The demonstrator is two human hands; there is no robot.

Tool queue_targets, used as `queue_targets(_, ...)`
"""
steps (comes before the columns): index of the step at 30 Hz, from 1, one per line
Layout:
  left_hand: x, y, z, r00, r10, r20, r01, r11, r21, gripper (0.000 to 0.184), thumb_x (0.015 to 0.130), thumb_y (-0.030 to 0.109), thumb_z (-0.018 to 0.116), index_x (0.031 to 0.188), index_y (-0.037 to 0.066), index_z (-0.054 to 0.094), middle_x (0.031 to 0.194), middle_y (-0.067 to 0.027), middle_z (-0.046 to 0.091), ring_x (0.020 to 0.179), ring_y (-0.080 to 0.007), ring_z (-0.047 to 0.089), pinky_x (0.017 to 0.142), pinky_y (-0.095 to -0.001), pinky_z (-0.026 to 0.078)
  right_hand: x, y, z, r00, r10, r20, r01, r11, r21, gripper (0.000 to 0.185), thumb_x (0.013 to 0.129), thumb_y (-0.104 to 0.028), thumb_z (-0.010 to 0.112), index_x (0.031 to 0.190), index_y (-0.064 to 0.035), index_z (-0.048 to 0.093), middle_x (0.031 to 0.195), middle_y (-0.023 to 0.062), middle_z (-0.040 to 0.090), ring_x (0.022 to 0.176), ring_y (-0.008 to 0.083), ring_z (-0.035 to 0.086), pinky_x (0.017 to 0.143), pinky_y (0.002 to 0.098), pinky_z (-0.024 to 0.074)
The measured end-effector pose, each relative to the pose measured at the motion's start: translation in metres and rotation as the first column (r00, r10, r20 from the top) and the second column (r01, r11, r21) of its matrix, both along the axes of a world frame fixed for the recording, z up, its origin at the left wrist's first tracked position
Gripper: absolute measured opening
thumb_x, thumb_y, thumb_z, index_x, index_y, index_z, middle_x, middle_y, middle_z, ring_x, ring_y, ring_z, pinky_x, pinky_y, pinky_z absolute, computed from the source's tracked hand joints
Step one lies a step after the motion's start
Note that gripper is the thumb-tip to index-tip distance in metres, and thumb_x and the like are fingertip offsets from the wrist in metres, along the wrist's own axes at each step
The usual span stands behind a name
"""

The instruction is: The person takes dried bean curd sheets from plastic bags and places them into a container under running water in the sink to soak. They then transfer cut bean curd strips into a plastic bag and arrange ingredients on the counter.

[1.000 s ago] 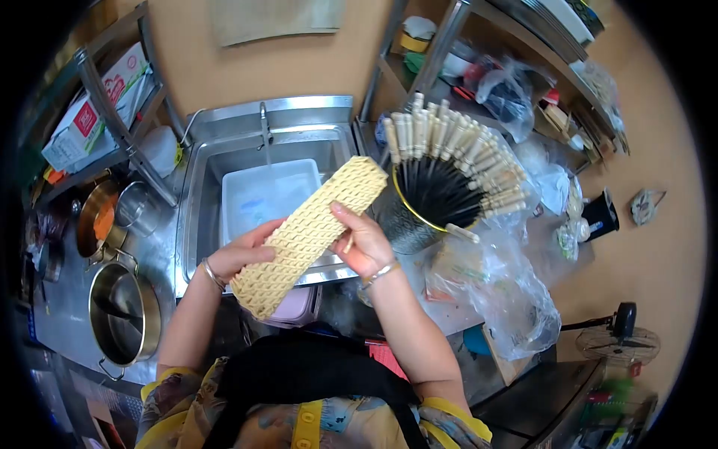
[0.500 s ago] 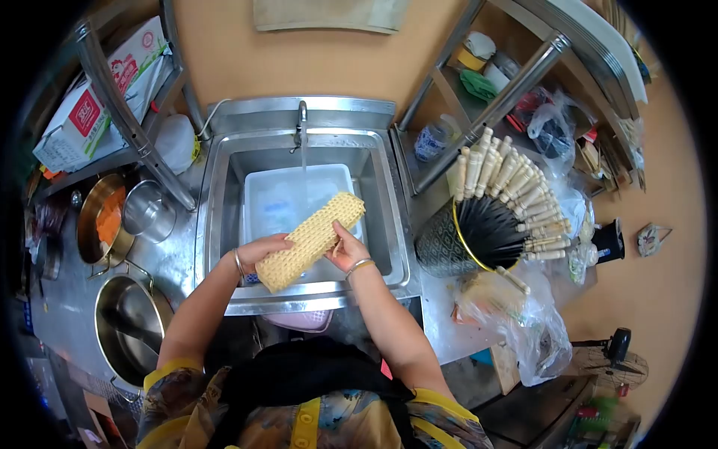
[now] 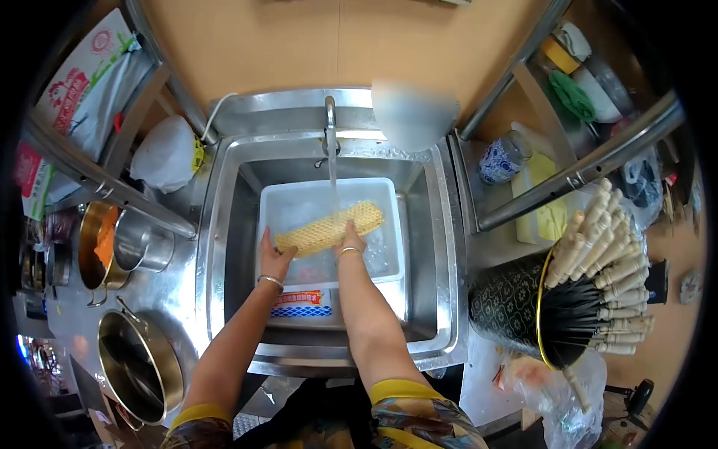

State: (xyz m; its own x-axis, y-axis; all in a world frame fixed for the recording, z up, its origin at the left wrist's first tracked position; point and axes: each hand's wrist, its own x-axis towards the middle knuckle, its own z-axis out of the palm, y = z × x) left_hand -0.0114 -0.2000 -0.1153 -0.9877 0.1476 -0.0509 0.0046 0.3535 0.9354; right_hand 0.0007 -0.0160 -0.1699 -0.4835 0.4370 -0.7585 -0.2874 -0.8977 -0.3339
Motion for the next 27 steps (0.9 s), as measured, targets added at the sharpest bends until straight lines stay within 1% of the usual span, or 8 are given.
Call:
queue_targets(8,-0.025,0.026,-0.036,0.974,-0.131,-0.187,0.044,0.912,-0.408,0.054,0.07,0.008,0.069,0.121,0.02,0.055,0.139,-0.0202,0.031,0.118,-0.0399,0.041,0.101,-0.0399,0.035,0.02,0.004,-0.009,0.949,0.278,0.15,-0.288,0.956,0.052,0.01,0.084,-0.002,0.058,0.091,-0.003,0.05,0.073,0.0069,0.049,0.066,0.0185,0.054,0.057,0.0292,0.0501)
queue_targets(15,-0.031,0.05,-0.013,0.904,-0.298,-0.307,-0.066,0.611,-0.789,0.039,0.084,0.015,0.051,0.122,0.021,0.054,0.142,-0.0037,0.033,0.127,-0.0339,0.031,0.104,-0.0485,0.026,0.049,0.001,-0.01,0.716,0.612,0.335,-0.688,0.7,0.191,0.017,0.08,-0.004,0.061,0.094,-0.0032,0.052,0.086,0.0113,0.056,0.073,0.0227,0.059,0.064,0.0348,0.0544)
queue_targets(17,-0.024,0.053,-0.012,0.87,-0.383,-0.309,-0.065,0.533,-0.844,0.04,0.085,0.017,0.048,0.126,0.021,0.052,0.143,-0.0022,0.032,0.129,-0.0331,0.029,0.105,-0.051,0.022,0.06,0.003,-0.034,0.494,0.519,0.698,-0.868,0.245,0.432,0.03,0.078,-0.012,0.066,0.102,-0.0016,0.054,0.095,0.0149,0.059,0.087,0.0247,0.06,0.073,0.0356,0.0526)
queue_targets(18,-0.019,0.05,-0.02,0.861,-0.404,-0.309,-0.059,0.524,-0.849,0.046,0.083,0.02,0.053,0.128,0.021,0.049,0.143,-0.0022,0.032,0.129,-0.0325,0.028,0.105,-0.0507,0.02,0.064,-0.001,-0.018,0.501,0.51,0.699,-0.864,0.249,0.438,0.03,0.078,-0.012,0.066,0.102,-0.0016,0.054,0.095,0.0149,0.059,0.087,0.0247,0.06,0.073,0.0356,0.0526)
queue_targets(20,-0.01,0.045,-0.022,0.842,-0.443,-0.308,-0.038,0.519,-0.854,0.052,0.08,0.023,0.059,0.13,0.022,0.046,0.144,-0.0021,0.031,0.13,-0.0319,0.028,0.106,-0.0504,0.019,0.082,-0.013,0.018,0.583,0.083,0.808,-0.76,-0.297,0.578,0.044,0.076,-0.017,0.068,0.113,0.0002,0.053,0.101,0.0172,0.061,0.096,0.026,0.059,0.083,0.0336,0.0479)
queue_targets(23,0.003,0.043,-0.003,0.874,-0.457,-0.162,0.063,0.439,-0.896,0.062,0.077,0.026,0.063,0.135,0.022,0.039,0.144,-0.0017,0.03,0.131,-0.0328,0.026,0.106,-0.0521,0.019,0.115,-0.023,0.059,0.561,0.239,0.792,-0.75,-0.258,0.609,0.045,0.076,-0.019,0.067,0.116,-0.0022,0.054,0.105,0.0152,0.062,0.101,0.0259,0.057,0.087,0.031,0.0444)
queue_targets(26,0.028,0.031,0.01,0.88,-0.449,-0.158,0.23,0.691,-0.685,0.059,0.074,0.024,0.064,0.13,0.02,0.046,0.139,-0.0102,0.038,0.129,-0.0339,0.031,0.108,-0.0508,0.015,0.184,-0.046,0.09,0.551,0.441,0.708,-0.754,-0.101,0.649,0.03,0.078,-0.015,0.065,0.106,-0.0045,0.059,0.089,0.0075,0.063,0.079,0.0151,0.058,0.074,0.0273,0.0471)
queue_targets(27,0.039,0.027,0.025,0.83,-0.558,-0.021,0.344,0.54,-0.768,0.051,0.075,0.024,0.063,0.124,0.018,0.051,0.133,-0.0104,0.044,0.126,-0.0321,0.035,0.107,-0.0498,0.019,0.215,-0.055,0.122,0.589,0.473,0.655,-0.717,-0.068,0.693,0.031,0.078,-0.018,0.061,0.106,-0.0051,0.058,0.09,0.0129,0.063,0.085,0.0277,0.061,0.075,0.0338,0.0479)
